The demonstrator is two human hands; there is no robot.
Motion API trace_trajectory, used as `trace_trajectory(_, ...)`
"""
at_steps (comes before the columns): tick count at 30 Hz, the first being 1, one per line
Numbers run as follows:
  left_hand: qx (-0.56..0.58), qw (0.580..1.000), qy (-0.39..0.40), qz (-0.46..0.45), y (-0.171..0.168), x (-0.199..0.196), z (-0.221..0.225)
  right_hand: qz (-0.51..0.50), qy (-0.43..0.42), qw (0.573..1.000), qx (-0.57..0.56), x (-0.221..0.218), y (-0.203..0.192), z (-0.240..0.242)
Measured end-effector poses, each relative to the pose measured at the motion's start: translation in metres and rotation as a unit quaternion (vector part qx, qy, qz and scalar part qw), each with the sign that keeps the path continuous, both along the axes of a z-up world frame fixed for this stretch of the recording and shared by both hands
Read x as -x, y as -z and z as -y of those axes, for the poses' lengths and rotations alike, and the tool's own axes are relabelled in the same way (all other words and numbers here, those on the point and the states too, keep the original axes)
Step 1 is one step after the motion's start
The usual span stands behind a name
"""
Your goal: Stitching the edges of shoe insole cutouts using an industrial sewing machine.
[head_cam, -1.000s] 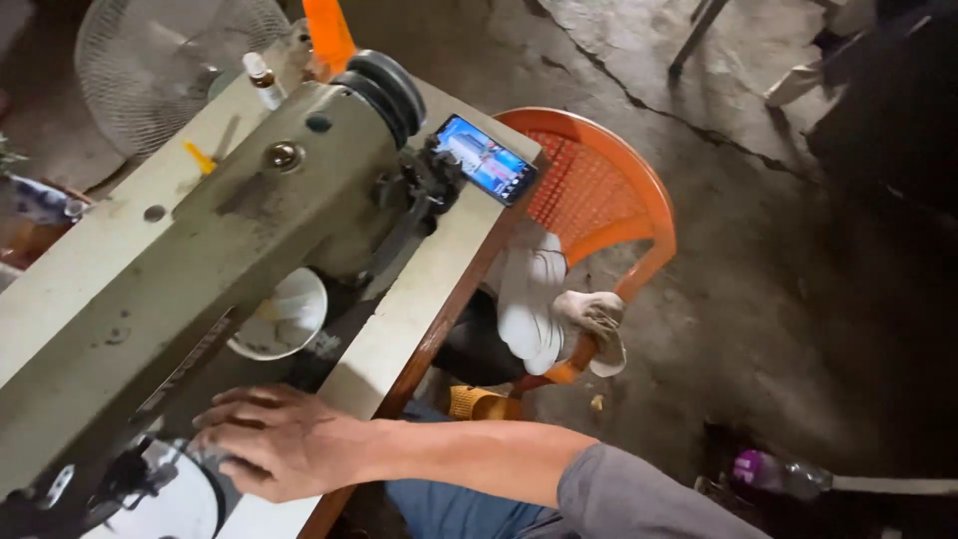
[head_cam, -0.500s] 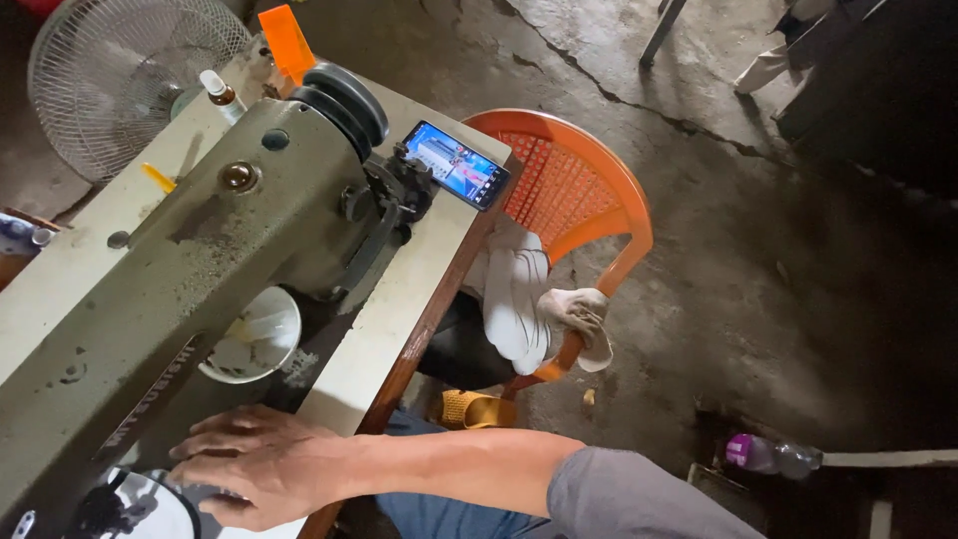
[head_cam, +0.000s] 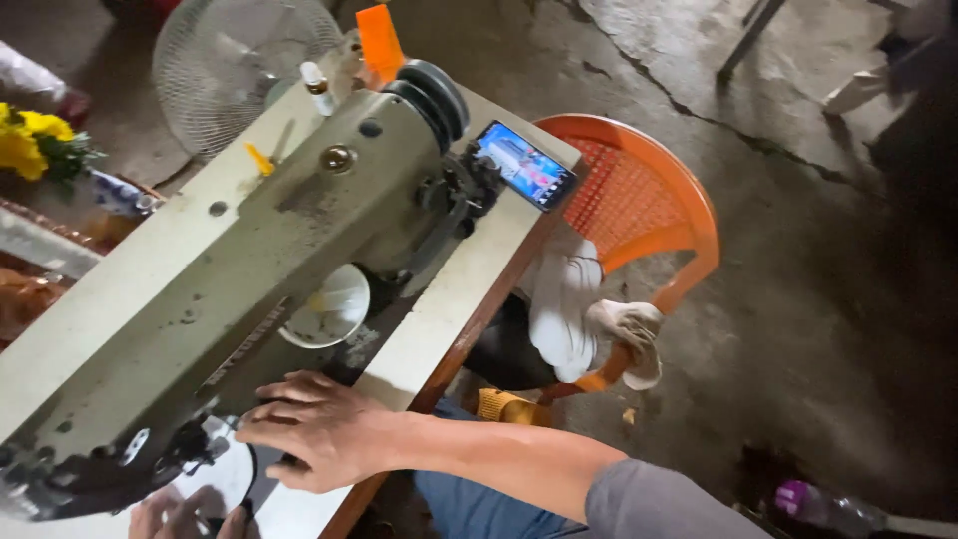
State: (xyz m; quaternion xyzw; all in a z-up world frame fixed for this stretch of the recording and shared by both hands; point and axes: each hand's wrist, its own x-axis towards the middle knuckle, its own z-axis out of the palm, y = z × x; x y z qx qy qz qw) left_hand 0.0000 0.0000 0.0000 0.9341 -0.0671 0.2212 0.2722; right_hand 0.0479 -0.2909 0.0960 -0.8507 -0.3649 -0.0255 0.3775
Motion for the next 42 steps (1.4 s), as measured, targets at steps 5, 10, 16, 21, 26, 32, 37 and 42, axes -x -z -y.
trace_trajectory(5, -0.059, 0.998, 0.023, 0.016, -0.040, -0.006, 0.004, 0.017, 0.013, 1.000, 0.012, 0.002, -0.005, -0.003)
trace_trajectory(10, -0.171, 0.967, -0.101, -0.159, -0.092, -0.002, 0.041, 0.004, -0.002, 0.999, 0.034, 0.000, -0.014, 0.001)
trace_trajectory(16, -0.096, 0.993, 0.010, 0.068, -0.122, 0.009, 0.059, 0.019, -0.012, 0.997, 0.068, 0.004, -0.024, 0.001)
trace_trajectory(21, -0.064, 0.996, -0.001, -0.058, -0.171, 0.014, 0.081, 0.133, 0.003, 0.984, -0.121, 0.016, -0.031, 0.015)
trace_trajectory(26, -0.093, 0.992, -0.024, -0.076, -0.136, 0.018, 0.052, 0.208, 0.034, 0.959, -0.189, 0.035, -0.050, 0.079)
trace_trajectory(32, -0.111, 0.989, -0.022, -0.096, -0.129, 0.022, 0.042, 0.109, 0.176, 0.952, -0.224, -0.009, -0.044, 0.244)
trace_trajectory(37, -0.098, 0.993, -0.023, -0.068, -0.125, 0.024, 0.041, 0.119, 0.293, 0.948, 0.036, -0.082, -0.047, 0.360)
trace_trajectory(42, -0.152, 0.988, -0.030, 0.005, -0.134, 0.022, 0.051, -0.099, 0.365, 0.921, 0.097, -0.113, -0.062, 0.384)
